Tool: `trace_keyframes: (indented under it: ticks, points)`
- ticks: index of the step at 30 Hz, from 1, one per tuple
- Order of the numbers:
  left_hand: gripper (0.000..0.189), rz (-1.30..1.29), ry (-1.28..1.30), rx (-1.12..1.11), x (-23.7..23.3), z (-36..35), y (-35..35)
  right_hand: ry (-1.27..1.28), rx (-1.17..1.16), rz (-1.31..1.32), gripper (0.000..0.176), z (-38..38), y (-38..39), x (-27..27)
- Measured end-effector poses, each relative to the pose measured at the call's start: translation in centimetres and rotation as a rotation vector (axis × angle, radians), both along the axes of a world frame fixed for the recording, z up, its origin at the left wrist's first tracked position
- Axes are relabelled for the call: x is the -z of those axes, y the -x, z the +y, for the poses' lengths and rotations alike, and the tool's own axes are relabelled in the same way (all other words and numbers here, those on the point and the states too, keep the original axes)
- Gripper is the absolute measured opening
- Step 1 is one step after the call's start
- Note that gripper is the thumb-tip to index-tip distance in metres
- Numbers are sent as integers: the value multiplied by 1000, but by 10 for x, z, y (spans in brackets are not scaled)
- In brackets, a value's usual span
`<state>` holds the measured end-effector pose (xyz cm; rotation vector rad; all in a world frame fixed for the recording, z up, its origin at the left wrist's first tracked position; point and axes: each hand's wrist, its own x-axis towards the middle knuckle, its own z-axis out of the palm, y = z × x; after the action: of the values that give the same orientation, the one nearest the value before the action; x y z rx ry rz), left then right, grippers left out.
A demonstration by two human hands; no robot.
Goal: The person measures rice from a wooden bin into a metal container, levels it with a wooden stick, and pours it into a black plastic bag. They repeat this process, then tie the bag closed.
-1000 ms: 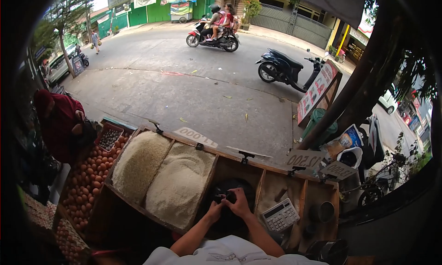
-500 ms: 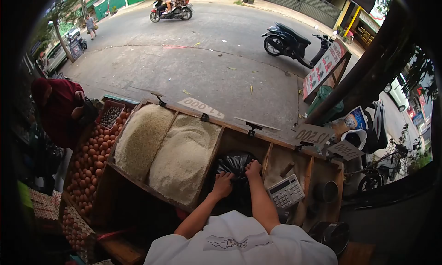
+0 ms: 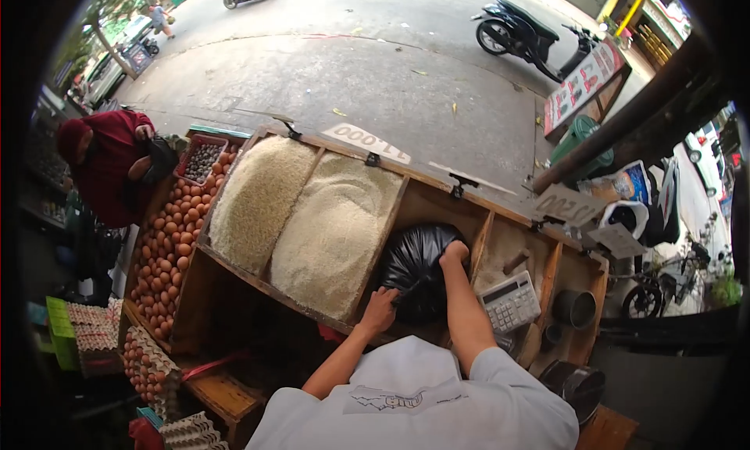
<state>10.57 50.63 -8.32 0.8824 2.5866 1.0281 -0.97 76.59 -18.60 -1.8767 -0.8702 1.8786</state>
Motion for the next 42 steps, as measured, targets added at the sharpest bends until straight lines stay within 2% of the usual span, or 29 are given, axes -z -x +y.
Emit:
trace_keyframes:
  ticks: [1, 2, 3, 4, 5, 6, 7, 8, 11, 13, 14, 15, 16, 18, 20, 22, 24, 25, 27, 28, 30, 31, 35, 37, 38, 40, 42]
  points:
    - [36, 5, -3, 3, -4, 1, 2, -4, -193, 103, 33, 31, 2, 101]
    - [36, 7, -4, 1, -3, 1, -1, -12, -94, 79, 33, -1, -5, -10]
    - [37, 5, 0, 31, -2, 0, -2, 26, -28, 184, 34, 1, -6, 0]
    - [39, -2, 5, 64, -1, 0, -2, -35, -58, 34, 36, -5, -5, -14]
    - [41, 8, 19, 79, 0, 1, -2, -186, -242, -8, 38, 4, -5, 12]
    - [43, 13, 38, 106, -1, -2, 1, -291, -246, -75, 36, -2, -6, 1]
    - [43, 35, 45, 67, -4, -3, 2, -206, -245, 27, 33, -3, -11, -8]
    - [43, 47, 75, 71, -10, -2, 3, -121, -240, 121, 30, -1, -13, -26]
    - [42, 72, 67, 66, -37, 2, 21, -220, -276, 268, 23, -26, -19, -113]
    - [41, 80, 33, 70, -38, 12, 37, -345, -520, 507, 23, -41, -28, -147]
    - [38, 50, -165, 130, -29, 31, 47, -346, -532, 512, 23, -48, -34, -160]
    - [35, 23, -363, 194, -22, 47, 55, -388, -764, 622, 22, -56, -37, -173]
    - [35, 29, -367, 188, -20, 61, 55, -430, -997, 728, 22, -62, -39, -179]
    - [34, 1, -375, 295, -17, 84, 56, -544, -1068, 743, 20, -60, -42, -179]
    - [30, -20, -345, 343, -5, 94, 62, -357, -1035, 769, 21, -51, -54, -191]
    - [27, -60, -305, 398, -2, 99, 67, -399, -1087, 740, 21, -42, -56, -181]
    - [19, -176, -260, 299, -17, 100, 76, -666, -1241, 659, 21, -36, -57, -172]
    - [19, -172, -259, 302, -17, 101, 78, -670, -1238, 663, 21, -37, -58, -178]
    - [16, -263, -132, 253, -15, 104, 86, -1473, -1403, 352, 48, -44, -65, -201]
    - [16, -257, -132, 251, -12, 106, 84, -1478, -1401, 356, 48, -47, -71, -212]
    - [15, -118, -294, 128, -6, 109, 74, -1020, -1556, -25, 75, -55, -83, -234]
    - [16, -15, -293, 172, -7, 108, 73, -1057, -1502, -105, 66, -62, -87, -240]
    - [15, -6, -262, 224, -10, 107, 78, -1050, -1552, -155, 54, -59, -95, -218]
    - [15, -308, -172, 159, -12, 108, 87, -1132, -1397, -13, 40, -60, -101, -210]
    - [15, -306, -174, 157, -14, 106, 88, -1134, -1398, -13, 40, -57, -105, -206]
    - [17, -292, -349, 227, -12, 103, 87, -1234, -1374, 111, 32, -54, -111, -203]
    - [19, -249, -377, 252, -6, 107, 84, -1222, -1375, 84, 27, -55, -112, -209]
